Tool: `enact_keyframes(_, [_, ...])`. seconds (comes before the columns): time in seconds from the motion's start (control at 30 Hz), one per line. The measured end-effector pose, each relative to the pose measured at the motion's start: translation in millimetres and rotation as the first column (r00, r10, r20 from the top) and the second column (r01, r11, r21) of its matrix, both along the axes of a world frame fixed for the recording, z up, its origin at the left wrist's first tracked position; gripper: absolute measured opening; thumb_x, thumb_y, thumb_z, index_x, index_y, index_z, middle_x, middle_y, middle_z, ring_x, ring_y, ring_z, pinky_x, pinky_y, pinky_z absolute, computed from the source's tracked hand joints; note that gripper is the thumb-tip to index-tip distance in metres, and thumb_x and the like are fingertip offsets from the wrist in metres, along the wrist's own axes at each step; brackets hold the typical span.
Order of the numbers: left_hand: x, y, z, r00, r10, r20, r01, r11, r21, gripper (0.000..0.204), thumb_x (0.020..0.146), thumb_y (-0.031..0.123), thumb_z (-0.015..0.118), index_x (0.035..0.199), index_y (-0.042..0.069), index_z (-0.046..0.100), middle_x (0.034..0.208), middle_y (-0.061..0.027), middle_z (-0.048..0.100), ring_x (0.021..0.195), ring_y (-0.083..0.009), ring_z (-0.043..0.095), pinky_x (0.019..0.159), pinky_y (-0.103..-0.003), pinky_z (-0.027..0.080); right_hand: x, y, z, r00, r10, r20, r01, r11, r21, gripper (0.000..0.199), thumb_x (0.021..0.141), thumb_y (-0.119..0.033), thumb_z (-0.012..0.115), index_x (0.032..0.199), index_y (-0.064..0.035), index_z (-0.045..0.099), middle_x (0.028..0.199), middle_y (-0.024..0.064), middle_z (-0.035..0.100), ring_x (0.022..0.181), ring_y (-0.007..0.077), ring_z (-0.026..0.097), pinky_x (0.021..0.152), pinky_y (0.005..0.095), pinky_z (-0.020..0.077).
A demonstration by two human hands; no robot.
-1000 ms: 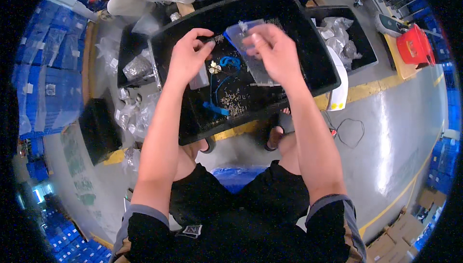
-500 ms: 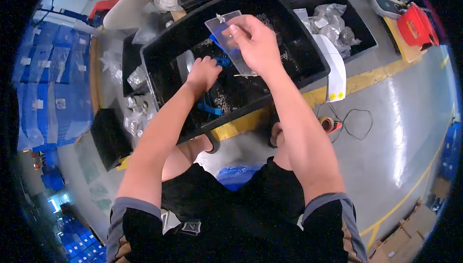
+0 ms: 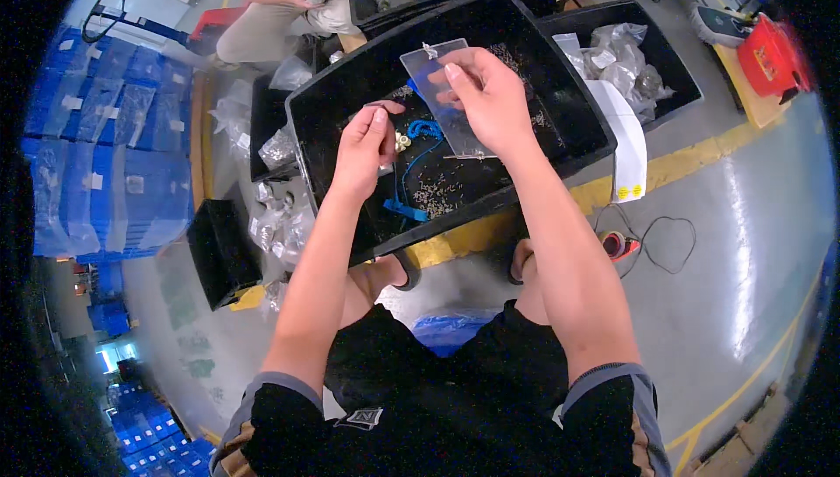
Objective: Sorting small metal parts into plastic bags and sealing them with tape.
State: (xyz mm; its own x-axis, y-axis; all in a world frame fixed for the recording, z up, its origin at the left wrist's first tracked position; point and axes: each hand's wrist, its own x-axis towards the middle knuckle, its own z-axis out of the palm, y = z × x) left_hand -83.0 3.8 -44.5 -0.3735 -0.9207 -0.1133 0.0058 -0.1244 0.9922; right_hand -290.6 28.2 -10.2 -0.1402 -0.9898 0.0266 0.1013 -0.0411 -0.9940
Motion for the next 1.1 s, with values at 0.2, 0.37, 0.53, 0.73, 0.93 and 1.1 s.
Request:
enact_keyframes(0.2, [-4.6, 0.9, 10.5, 0.978, 0.026, -0.205, 0.0, 0.992, 0.124, 0.018, 0.101, 0.015, 0.045, 0.115, 0.01, 0.056, 0.067, 0.004, 0.042, 0.055, -0.004, 0.032, 0.048, -0.019, 0.025, 9.4, -0.8, -2.2, 0.999, 0.01, -0.037, -0.009, 1.0, 0.016, 0.024, 0.099, -0.019, 0.051, 0.116, -0.0023, 0.056, 0.105, 0.0103, 0.069, 0.088, 0.0177, 0.067, 0.076, 0.0282, 0.0505])
enact_keyframes(0.37, [-6.7, -4.9, 17.3, 0.955, 0.026, -0.294, 0.039, 0.976, 0.213, 0.017, 0.102, 0.022, 0.045, 0.107, 0.009, 0.057, 0.066, 0.0053, 0.039, 0.053, -0.0036, 0.029, 0.046, -0.02, 0.022, 19.3, -6.0, -2.8, 0.999, 0.02, -0.026, -0.02, 0.999, 0.028, 0.023, 0.099, -0.018, 0.051, 0.116, -0.0026, 0.056, 0.105, 0.0106, 0.068, 0.088, 0.0179, 0.067, 0.076, 0.0282, 0.0499])
enact_keyframes(0.53, [0.5, -11.2, 11.8, 0.933, -0.018, -0.358, 0.098, 0.974, 0.206, 0.025, 0.103, 0.029, 0.045, 0.101, 0.006, 0.056, 0.065, 0.0053, 0.039, 0.051, -0.0035, 0.028, 0.045, -0.02, 0.022, 26.2, -9.4, -2.6, 0.999, 0.028, -0.039, -0.026, 0.999, 0.033, 0.025, 0.099, -0.02, 0.052, 0.116, -0.0015, 0.055, 0.106, 0.0115, 0.068, 0.088, 0.0183, 0.068, 0.077, 0.0281, 0.0494])
enact_keyframes(0.73, [2.0, -15.2, 18.2, 0.955, 0.011, -0.295, 0.041, 0.985, 0.169, 0.033, 0.103, 0.035, 0.042, 0.098, 0.005, 0.055, 0.06, 0.0056, 0.037, 0.048, -0.0038, 0.027, 0.044, -0.021, 0.022, 28.4, -9.3, -1.9, 0.998, 0.045, -0.034, -0.044, 0.999, 0.02, 0.026, 0.099, -0.021, 0.051, 0.116, -0.0011, 0.055, 0.106, 0.0119, 0.068, 0.089, 0.0187, 0.068, 0.077, 0.0278, 0.0493])
enact_keyframes(0.93, [5.6, -15.7, 26.9, 0.876, 0.045, -0.479, 0.15, 0.921, 0.36, 0.039, 0.103, 0.042, 0.04, 0.108, 0.006, 0.053, 0.056, 0.0045, 0.034, 0.046, -0.0056, 0.023, 0.045, -0.022, 0.02, 24.3, -6.8, -4.6, 0.999, 0.038, -0.035, -0.037, 0.999, 0.025, 0.025, 0.099, -0.02, 0.051, 0.116, -0.0017, 0.055, 0.106, 0.012, 0.068, 0.089, 0.0185, 0.068, 0.077, 0.0272, 0.0493])
enact_keyframes(1.1, [6.0, -16.0, 16.6, 0.902, 0.002, -0.431, 0.155, 0.932, 0.328, 0.036, 0.102, 0.038, 0.043, 0.114, 0.005, 0.053, 0.059, 0.0021, 0.036, 0.048, -0.007, 0.025, 0.046, -0.023, 0.022, 18.5, -4.7, -2.2, 0.999, 0.01, -0.042, -0.009, 1.0, 0.016, 0.025, 0.099, -0.021, 0.051, 0.115, -0.0018, 0.055, 0.107, 0.0124, 0.068, 0.088, 0.018, 0.067, 0.076, 0.0269, 0.0493])
